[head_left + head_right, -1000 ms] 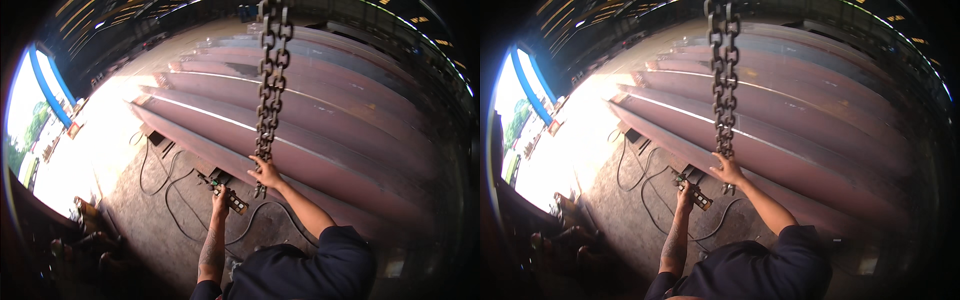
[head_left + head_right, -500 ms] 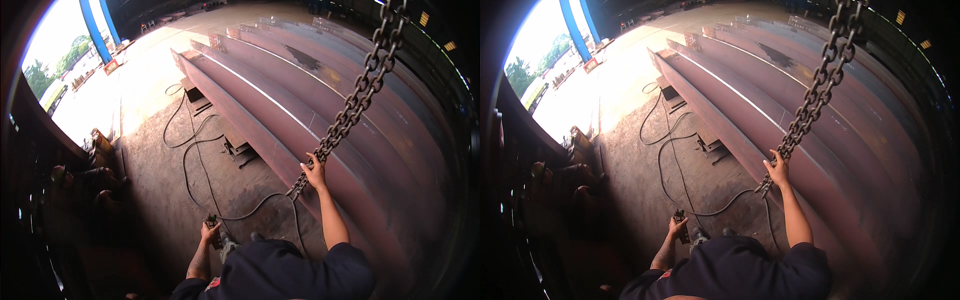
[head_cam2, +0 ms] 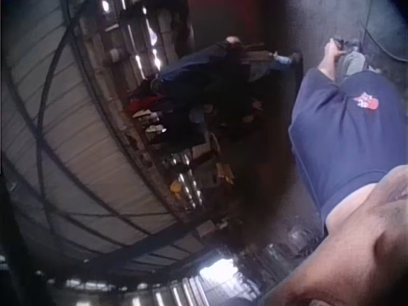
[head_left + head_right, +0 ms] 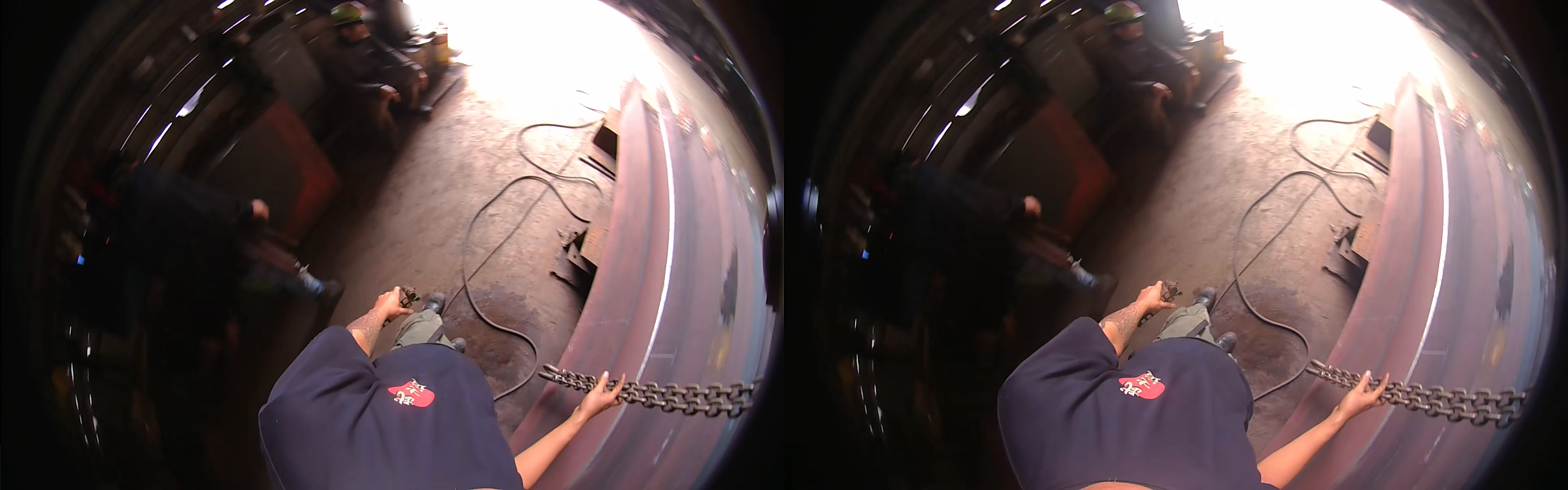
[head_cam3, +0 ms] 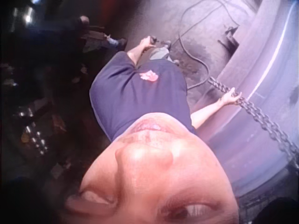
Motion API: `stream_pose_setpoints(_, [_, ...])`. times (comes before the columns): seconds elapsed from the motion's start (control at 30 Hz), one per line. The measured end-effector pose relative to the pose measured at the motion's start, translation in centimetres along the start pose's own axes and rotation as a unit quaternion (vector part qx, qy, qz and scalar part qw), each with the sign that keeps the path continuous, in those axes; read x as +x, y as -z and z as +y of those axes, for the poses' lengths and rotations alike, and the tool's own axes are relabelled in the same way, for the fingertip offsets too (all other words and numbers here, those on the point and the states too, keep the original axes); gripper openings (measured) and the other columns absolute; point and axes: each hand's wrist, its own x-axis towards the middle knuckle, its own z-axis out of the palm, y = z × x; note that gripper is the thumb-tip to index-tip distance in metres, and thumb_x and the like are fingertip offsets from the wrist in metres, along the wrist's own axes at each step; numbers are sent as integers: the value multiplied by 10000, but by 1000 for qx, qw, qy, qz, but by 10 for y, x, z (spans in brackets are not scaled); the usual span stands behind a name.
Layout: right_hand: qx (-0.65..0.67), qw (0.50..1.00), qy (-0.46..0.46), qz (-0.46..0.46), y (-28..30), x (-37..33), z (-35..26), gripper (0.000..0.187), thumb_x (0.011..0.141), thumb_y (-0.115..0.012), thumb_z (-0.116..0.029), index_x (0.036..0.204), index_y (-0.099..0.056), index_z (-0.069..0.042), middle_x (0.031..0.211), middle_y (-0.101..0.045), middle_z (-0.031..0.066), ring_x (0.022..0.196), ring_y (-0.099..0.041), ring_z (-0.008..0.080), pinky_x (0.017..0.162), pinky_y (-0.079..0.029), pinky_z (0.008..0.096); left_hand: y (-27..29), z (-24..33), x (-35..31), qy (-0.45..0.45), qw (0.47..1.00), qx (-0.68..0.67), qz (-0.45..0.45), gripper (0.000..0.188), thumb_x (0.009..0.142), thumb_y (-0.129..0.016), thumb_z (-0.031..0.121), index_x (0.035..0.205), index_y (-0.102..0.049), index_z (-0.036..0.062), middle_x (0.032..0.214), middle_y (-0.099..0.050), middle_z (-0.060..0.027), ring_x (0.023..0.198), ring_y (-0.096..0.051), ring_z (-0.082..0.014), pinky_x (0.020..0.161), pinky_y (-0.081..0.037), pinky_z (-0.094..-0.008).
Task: The person uses a handheld remote control to operate an overhead crane, lifting and rotating a large curved metal assembly. They guide the suspended piece with their hands and the remote, positioning it within a circular jig.
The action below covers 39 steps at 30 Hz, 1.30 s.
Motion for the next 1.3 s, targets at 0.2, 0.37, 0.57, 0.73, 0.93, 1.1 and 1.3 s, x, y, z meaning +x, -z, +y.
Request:
stream_pose_setpoints(0.2, [-158, 985, 50, 57, -29, 32, 46, 533, 831, -705, -301, 1300, -545, -106, 1284, -416, 285, 1178, -431, 400, 945, -409, 486, -18, -47, -105, 101, 991, -66, 64, 862, 607, -805, 541, 1216, -473, 31, 1093, -629, -241, 1071, -591, -392, 911, -466, -448])
stream_pose_setpoints(0.37, [-207, 973, 99, 38, -55, 20, 55, 520, 815, -719, -294, 1284, -556, -139, 1241, -509, 288, 1142, -452, 403, 918, -408, 497, -24, -102, -172, 192, 975, -99, 60, 858, 594, -833, 499, 1225, -482, 37, 1196, -588, -231, 1142, -552, -379, 951, -450, -447])
stream_pose_setpoints(0.57, [-226, 965, 129, -26, -76, -1, 56, 492, 798, -725, -289, 1245, -587, -139, 1230, -533, 261, 1094, -490, 397, 912, -407, 477, -59, -165, -196, 207, 964, -139, 89, 940, 563, -845, 519, 1251, -471, -3, 1143, -614, -236, 1110, -574, -383, 947, -455, -441])
stream_pose_setpoints(0.73, [-250, 949, 192, -19, -80, -12, 74, 429, 776, -729, -283, 1175, -638, -157, 1123, -621, 193, 1076, -507, 391, 901, -409, 474, -46, -200, -226, 186, 951, -203, 138, 867, 562, -859, 473, 1198, -505, 2, 1126, -629, -229, 1087, -585, -391, 930, -466, -443])
stream_pose_setpoints(0.93, [-277, 954, 111, -10, -103, -47, 45, 293, 761, -709, -283, 1025, -690, -157, 1092, -607, 196, 1115, -492, 372, 847, -461, 489, -30, -261, -267, 219, 934, -243, 144, 851, 545, -866, 455, 1181, -531, 0, 1132, -625, -230, 1094, -579, -389, 942, -457, -437])
stream_pose_setpoints(1.1, [-299, 950, 88, -16, -122, -80, 18, 274, 777, -655, -340, 956, -699, -138, 1053, -623, 196, 1105, -514, 379, 793, -489, 519, -39, -307, -313, 276, 918, -259, 119, 885, 554, -863, 465, 1219, -516, -5, 1178, -607, -215, 1139, -558, -365, 970, -442, -416])
stream_pose_setpoints(1.3, [-310, 950, 24, 15, -122, -103, 23, 199, 751, -589, -247, 883, -705, -155, 934, -686, 142, 1038, -567, 352, 749, -517, 490, -75, -317, -342, 307, 893, -316, 87, 862, 549, -878, 456, 1186, -520, -1, 1159, -621, -193, 1132, -566, -349, 959, -441, -404])
